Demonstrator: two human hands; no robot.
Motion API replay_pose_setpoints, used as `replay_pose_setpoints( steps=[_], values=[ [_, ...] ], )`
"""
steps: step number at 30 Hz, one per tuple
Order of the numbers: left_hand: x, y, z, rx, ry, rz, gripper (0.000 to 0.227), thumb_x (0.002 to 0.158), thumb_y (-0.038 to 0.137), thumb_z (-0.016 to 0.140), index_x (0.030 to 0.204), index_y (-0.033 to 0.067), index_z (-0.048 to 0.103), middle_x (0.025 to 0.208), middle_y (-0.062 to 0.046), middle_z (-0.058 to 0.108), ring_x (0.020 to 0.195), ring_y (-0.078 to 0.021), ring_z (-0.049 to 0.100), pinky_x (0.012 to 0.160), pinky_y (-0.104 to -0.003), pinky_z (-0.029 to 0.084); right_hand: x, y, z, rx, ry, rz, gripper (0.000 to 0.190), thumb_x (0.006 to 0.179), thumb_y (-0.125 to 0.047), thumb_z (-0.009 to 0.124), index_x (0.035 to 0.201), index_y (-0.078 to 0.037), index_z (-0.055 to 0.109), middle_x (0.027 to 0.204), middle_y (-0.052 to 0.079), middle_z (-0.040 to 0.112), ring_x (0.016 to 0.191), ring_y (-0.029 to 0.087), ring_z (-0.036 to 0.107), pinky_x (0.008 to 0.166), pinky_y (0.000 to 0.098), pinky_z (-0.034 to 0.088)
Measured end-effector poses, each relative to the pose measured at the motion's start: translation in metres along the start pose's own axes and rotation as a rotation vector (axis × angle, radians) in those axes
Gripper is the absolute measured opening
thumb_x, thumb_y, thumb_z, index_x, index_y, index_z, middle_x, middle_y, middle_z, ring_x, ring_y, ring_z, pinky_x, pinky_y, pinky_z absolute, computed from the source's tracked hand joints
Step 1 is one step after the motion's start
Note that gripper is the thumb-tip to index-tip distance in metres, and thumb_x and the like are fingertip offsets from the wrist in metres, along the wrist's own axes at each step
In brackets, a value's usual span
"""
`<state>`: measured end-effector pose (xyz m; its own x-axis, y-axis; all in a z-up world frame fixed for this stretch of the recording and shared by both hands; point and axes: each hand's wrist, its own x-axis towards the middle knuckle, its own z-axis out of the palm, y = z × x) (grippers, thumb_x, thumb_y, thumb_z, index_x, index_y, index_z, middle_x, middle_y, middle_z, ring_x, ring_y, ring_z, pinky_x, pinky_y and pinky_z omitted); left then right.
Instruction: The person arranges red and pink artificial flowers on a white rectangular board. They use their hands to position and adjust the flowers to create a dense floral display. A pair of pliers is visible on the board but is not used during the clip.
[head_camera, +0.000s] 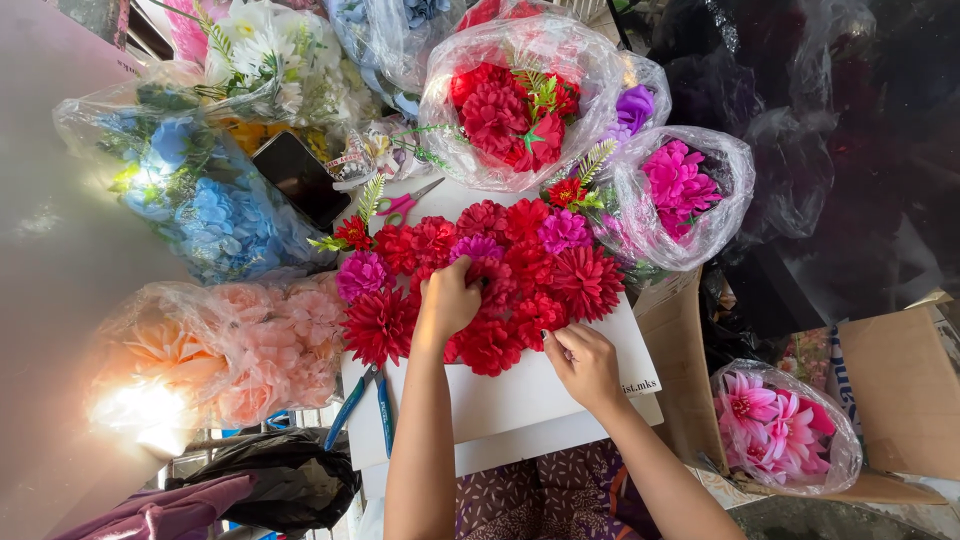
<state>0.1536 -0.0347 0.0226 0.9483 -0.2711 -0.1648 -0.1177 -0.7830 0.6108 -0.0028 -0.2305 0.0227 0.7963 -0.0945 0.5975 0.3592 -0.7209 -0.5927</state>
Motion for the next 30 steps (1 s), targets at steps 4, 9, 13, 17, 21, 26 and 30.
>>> replay_pose_setpoints(
  steps=[4,9,13,17,21,26,30],
  values=[
    [-0.010,0.004,-0.013,-0.023,-0.001,0.016,0.007,0.085,0.015,0.060,0.089,0.0111,0.063,0.084,-0.012,0.068,0.103,-0.0405,0.062,0.098,-0.052,0.040,0.001,-0.002,0.000,0.003,0.000,0.000,0.040,0.095,-0.013,0.068,0.058,-0.014,0.054,0.050,0.001,0.048,0.047,0.018,0.055,0.046,0.0263,0.045],
    [-0.012,0.011,-0.001,0.233,-0.033,0.031,0.020,0.087,0.017,0.061,0.105,0.0119,0.065,0.098,-0.013,0.072,0.123,-0.0348,0.055,0.101,-0.048,0.037,0.000,-0.001,0.001,-0.011,-0.014,-0.011,0.039,0.095,-0.013,0.068,0.058,-0.014,0.055,0.050,0.000,0.048,0.047,0.018,0.055,0.045,0.0268,0.045],
    [-0.017,0.021,0.001,0.319,-0.007,0.025,0.020,0.088,0.015,0.056,0.107,0.0146,0.064,0.092,-0.011,0.074,0.123,-0.0320,0.053,0.100,-0.046,0.037,0.000,-0.002,0.000,0.002,-0.021,-0.007,0.038,0.094,-0.012,0.068,0.058,-0.014,0.057,0.049,0.000,0.051,0.046,0.016,0.056,0.046,0.0250,0.046],
    [-0.024,0.019,0.019,0.429,0.092,0.081,0.020,0.089,0.016,0.056,0.107,0.0151,0.064,0.094,-0.009,0.075,0.120,-0.0324,0.054,0.097,-0.047,0.038,0.002,-0.003,0.001,-0.013,-0.015,-0.016,0.040,0.095,-0.013,0.068,0.057,-0.014,0.055,0.049,0.001,0.048,0.047,0.018,0.055,0.046,0.0257,0.045],
    [-0.038,0.023,0.020,0.465,0.172,0.115,0.022,0.090,0.035,0.064,0.103,0.0174,0.066,0.096,-0.006,0.076,0.121,-0.0314,0.055,0.096,-0.048,0.038,0.002,-0.004,0.002,-0.021,-0.012,-0.026,0.039,0.096,-0.016,0.068,0.058,-0.014,0.056,0.050,0.000,0.049,0.047,0.018,0.056,0.046,0.0259,0.046],
    [-0.044,0.029,0.010,0.413,0.096,0.110,0.029,0.083,0.041,0.068,0.102,0.0184,0.070,0.092,-0.006,0.075,0.115,-0.0307,0.055,0.095,-0.047,0.037,0.000,-0.004,0.002,-0.021,-0.018,-0.015,0.039,0.096,-0.017,0.068,0.059,-0.014,0.056,0.050,0.001,0.048,0.048,0.018,0.056,0.047,0.0266,0.046],
    [-0.036,0.024,0.004,0.315,-0.005,0.080,0.028,0.085,0.038,0.069,0.107,0.0219,0.074,0.094,-0.005,0.076,0.120,-0.0295,0.055,0.100,-0.047,0.034,-0.001,-0.001,0.002,-0.025,-0.017,-0.018,0.040,0.097,-0.017,0.068,0.059,-0.014,0.056,0.050,0.001,0.048,0.048,0.019,0.056,0.047,0.0266,0.046]
  ],
)
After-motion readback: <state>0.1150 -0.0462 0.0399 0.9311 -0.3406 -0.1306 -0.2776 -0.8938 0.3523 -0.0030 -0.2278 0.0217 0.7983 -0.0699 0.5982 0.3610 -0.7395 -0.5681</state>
